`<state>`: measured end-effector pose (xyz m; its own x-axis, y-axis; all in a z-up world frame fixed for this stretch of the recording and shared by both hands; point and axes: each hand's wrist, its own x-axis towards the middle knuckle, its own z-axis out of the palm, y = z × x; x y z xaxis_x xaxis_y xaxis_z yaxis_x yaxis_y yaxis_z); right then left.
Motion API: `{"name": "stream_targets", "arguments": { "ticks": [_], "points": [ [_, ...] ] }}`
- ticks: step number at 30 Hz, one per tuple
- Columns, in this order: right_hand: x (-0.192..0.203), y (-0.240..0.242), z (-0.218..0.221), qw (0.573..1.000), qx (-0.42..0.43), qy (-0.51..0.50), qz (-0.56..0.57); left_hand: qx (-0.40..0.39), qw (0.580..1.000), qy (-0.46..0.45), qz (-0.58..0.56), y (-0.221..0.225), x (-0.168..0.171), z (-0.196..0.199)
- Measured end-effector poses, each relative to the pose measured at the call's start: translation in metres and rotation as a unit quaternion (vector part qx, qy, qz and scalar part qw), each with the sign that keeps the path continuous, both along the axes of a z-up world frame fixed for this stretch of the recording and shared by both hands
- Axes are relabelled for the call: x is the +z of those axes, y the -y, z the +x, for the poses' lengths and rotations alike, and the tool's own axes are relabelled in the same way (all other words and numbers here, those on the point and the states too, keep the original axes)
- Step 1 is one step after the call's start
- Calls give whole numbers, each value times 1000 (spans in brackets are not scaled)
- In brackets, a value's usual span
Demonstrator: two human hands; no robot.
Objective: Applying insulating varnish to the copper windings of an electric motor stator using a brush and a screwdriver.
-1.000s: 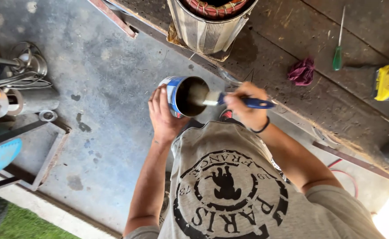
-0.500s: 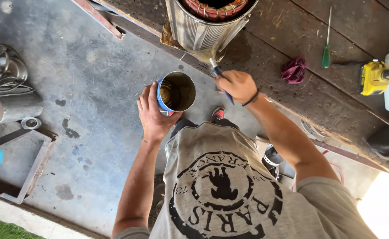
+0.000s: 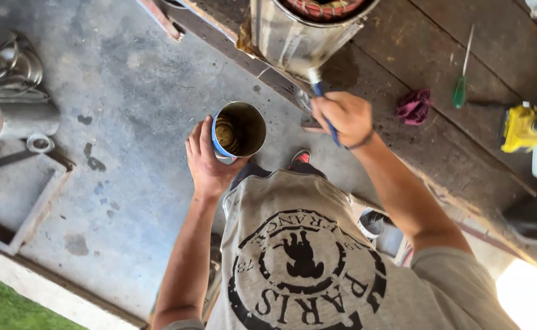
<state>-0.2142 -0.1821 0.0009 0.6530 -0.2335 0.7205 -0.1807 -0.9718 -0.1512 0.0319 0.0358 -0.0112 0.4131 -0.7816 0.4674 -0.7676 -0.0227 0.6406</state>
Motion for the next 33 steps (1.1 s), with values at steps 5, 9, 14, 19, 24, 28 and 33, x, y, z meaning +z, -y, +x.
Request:
{"name": "stream_targets", "arguments": {
  "ticks": [5,9,14,19,24,28,33],
  "points": [
    [-12,-5,-1,1000,-15,0,28,30,999,-22,8,-14,-5,-14],
    [-17,-13,5,998,-33,-4,44,32,999,-25,14,-21,-4,-23],
    [33,-50,5,882,-15,145,448,49,998,-43,16,-21,2,-25],
    [0,-52,30,962,-128,139,200,-28,999,-37,27,-18,-14,6],
    [5,-63,57,954,-274,99,66,-118,993,4,15,0,-17,80],
    [62,-79,79,936,-325,137,-15,-175,983,41,19,0,-34,145],
    [-34,-86,116,911,-377,167,-8,-203,975,87,12,6,-28,189]
  ]
}}
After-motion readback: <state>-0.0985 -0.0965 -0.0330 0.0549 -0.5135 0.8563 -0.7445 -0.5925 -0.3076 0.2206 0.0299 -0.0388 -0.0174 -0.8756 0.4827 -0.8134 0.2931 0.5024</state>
